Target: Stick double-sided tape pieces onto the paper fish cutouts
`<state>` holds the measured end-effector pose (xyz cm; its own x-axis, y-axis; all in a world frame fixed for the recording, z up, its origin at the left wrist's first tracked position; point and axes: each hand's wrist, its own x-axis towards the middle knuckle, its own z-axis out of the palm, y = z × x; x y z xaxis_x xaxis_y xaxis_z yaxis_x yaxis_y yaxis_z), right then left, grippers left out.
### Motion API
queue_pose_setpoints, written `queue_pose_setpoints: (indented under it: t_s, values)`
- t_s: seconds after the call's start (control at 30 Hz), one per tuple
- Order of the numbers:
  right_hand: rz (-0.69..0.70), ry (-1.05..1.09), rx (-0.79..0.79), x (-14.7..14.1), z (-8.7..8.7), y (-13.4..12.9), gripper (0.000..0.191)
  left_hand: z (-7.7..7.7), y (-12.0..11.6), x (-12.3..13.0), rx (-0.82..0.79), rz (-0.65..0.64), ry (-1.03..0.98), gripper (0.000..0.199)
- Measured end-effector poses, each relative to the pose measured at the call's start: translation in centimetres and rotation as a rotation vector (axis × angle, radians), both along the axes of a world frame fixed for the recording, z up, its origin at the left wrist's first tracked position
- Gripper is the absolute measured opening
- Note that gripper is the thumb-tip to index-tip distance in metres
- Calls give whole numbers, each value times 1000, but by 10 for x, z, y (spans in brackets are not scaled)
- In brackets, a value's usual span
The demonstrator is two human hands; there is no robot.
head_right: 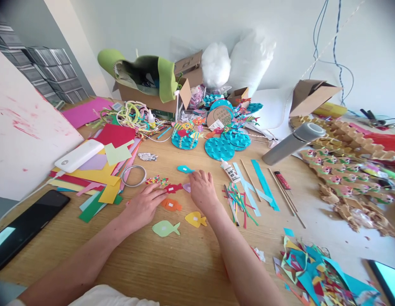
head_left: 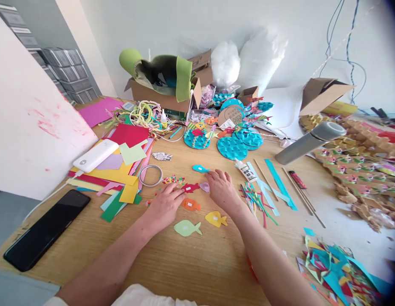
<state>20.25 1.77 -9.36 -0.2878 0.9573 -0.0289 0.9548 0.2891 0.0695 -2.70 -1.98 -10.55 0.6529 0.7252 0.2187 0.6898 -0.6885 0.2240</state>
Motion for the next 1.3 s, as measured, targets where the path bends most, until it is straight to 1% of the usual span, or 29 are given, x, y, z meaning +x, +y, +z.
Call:
queue_pose_setpoints:
  t_s: [0.17,0.23,0.3,0.37,0.43,0.5,0.57,0.67,0.77,0.87,0.93,1.07,1.2,1.3]
  values:
    - [82,30,-5,-10,3,21,42,-2,2,-1,1,7,6,44]
    - [100,45,-4,-11,5,28,43,-3,2,-1,-3,3,11,46]
    - [84,63,5,-5,9,33,46,-4,2,-2,-7,0,18,47]
    - [25,91,15,8,12,32,46,-6,3,-3,-10,1,23,48]
    - [-40,108,5,26,14,27,45,-8,3,-4,-12,2,25,47]
    - [-73,104,-18,42,12,17,43,-8,3,-3,-15,-1,22,47]
    - [-69,94,-32,53,9,7,42,-8,3,-2,-19,1,15,48]
    - [-55,76,-28,58,2,-4,42,-7,3,0,-23,-2,23,50]
    - [-90,33,-5,60,0,-9,40,-6,4,1,-22,7,47,52]
    - [-123,-6,25,60,3,-11,37,-4,5,-1,-3,67,52,50]
    - [-116,4,44,58,5,-14,38,-3,6,-2,15,117,49,47]
    - [-72,94,63,46,10,-24,40,-3,7,-4,46,174,40,45]
    - [-25,217,46,35,13,-38,38,-4,7,-5,56,185,14,44]
    - [-10,264,52,32,15,-50,35,-3,7,-6,55,179,-8,44]
